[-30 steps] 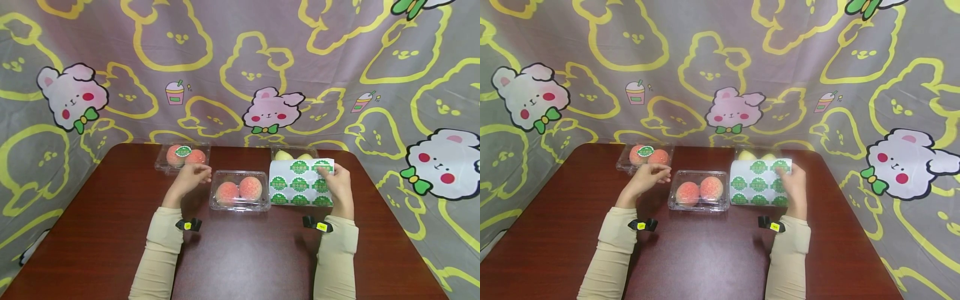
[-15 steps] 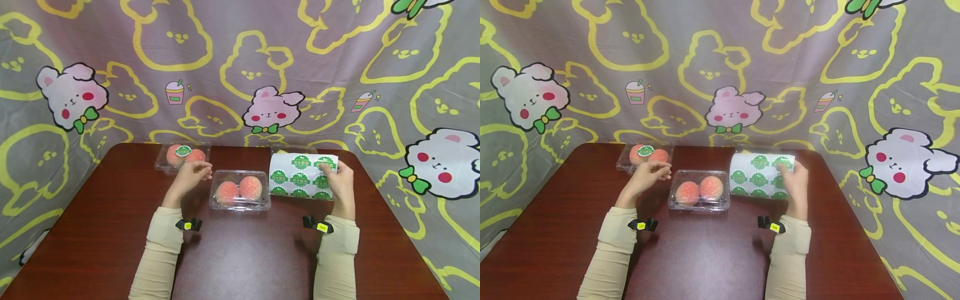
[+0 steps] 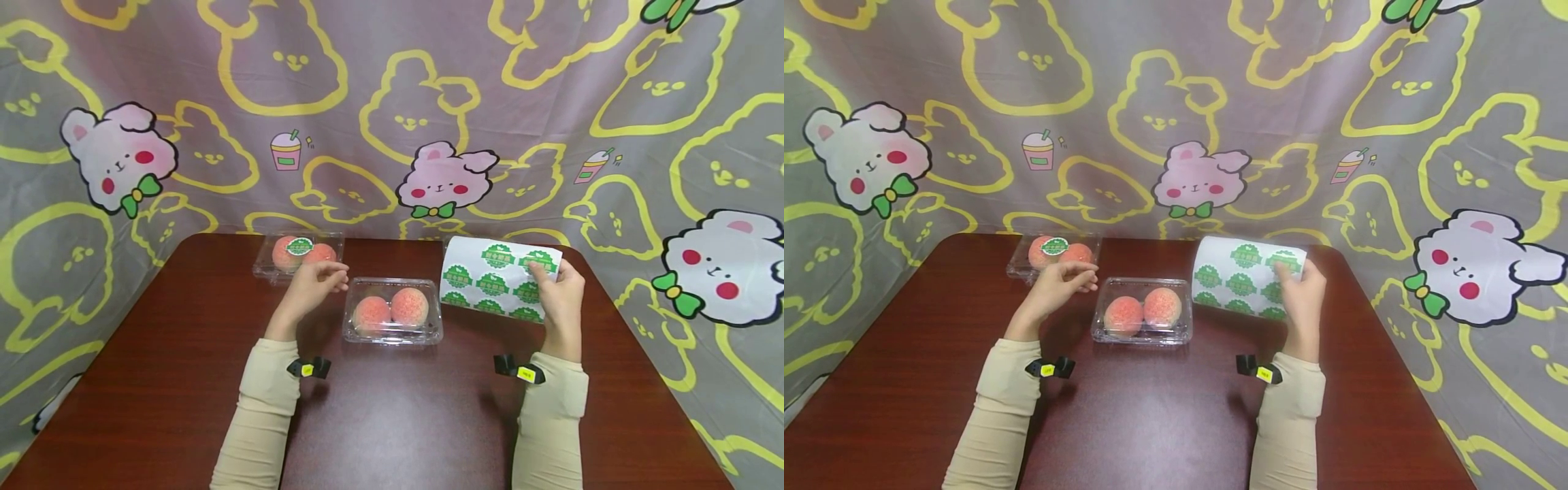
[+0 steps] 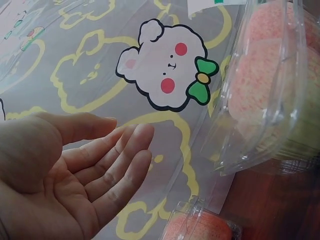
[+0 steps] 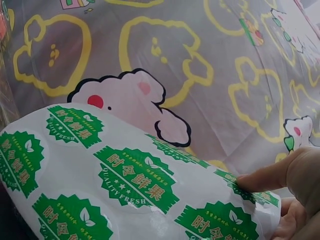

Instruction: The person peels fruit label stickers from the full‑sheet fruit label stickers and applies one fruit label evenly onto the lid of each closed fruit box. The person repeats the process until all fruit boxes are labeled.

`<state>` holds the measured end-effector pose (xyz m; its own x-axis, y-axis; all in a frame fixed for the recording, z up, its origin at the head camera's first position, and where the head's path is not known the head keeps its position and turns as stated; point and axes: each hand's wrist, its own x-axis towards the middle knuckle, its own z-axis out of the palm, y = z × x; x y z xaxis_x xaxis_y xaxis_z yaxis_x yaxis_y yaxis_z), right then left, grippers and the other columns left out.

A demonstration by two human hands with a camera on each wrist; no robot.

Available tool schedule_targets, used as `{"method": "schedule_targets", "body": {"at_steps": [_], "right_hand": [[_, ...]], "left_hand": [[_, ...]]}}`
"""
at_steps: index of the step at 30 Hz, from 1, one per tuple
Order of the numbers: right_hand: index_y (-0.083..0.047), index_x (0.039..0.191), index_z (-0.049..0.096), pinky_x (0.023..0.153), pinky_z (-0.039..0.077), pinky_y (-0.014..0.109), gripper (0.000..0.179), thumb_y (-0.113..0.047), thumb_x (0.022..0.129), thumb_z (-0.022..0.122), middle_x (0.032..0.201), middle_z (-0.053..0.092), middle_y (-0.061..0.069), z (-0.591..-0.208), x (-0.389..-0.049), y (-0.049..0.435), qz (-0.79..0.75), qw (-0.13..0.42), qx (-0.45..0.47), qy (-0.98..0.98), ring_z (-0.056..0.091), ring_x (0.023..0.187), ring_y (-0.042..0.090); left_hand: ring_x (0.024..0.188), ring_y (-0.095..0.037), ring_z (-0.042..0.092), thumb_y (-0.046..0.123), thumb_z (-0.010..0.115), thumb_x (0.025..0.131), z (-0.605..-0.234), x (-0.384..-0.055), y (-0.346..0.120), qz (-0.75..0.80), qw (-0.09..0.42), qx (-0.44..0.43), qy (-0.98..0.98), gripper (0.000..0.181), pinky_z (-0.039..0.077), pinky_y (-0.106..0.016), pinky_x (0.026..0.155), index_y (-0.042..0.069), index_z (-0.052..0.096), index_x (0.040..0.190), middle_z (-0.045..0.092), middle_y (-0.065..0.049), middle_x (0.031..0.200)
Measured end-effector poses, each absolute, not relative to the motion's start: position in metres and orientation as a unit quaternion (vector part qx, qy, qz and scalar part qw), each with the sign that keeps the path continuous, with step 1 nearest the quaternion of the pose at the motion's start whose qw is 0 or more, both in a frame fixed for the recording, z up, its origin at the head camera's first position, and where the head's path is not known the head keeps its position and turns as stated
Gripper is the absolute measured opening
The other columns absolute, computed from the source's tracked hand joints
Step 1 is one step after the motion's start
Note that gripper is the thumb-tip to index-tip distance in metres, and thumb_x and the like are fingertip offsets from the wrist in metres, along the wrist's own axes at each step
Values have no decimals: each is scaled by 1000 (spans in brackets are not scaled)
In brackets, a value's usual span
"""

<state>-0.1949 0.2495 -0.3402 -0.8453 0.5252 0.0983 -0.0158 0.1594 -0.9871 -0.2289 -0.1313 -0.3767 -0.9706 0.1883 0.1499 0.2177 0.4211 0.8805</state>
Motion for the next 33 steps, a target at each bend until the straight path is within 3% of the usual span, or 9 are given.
{"method": "schedule_targets", "body": {"at_steps": [7, 16, 23, 33], "right_hand": [[-12, 86, 61, 51, 49, 12, 9, -4, 88, 64, 58, 62, -23, -338, -194, 243, 640, 247, -154, -711, 59, 54, -6], [-3, 92, 62, 50, 48, 12, 5, -3, 88, 64, 58, 62, -25, -333, -190, 240, 635, 281, -127, -708, 59, 53, -7], [-15, 83, 63, 50, 48, 11, 14, -2, 87, 65, 61, 64, -21, -327, -184, 237, 659, 311, -120, -674, 60, 54, -5], [-15, 82, 65, 51, 52, 13, 16, 1, 88, 64, 62, 68, -17, -329, -187, 230, 694, 292, -82, -653, 63, 55, -3]], "left_hand": [[85, -34, 72, 7, 56, 95, -373, -227, -128, -532, 16, -133, -836, 25, 59, -44, 80, -8, 65, 114, 70, -29, 97], [86, -36, 71, 7, 57, 95, -372, -225, -126, -540, 19, -141, -829, 24, 57, -50, 83, -8, 65, 113, 70, -29, 96], [87, -35, 71, 9, 58, 95, -369, -223, -126, -536, 21, -145, -831, 25, 58, -45, 82, -7, 65, 113, 70, -28, 97], [87, -35, 71, 8, 58, 95, -366, -221, -124, -543, 37, -153, -825, 24, 58, -43, 81, -6, 66, 112, 71, -28, 96]]}}
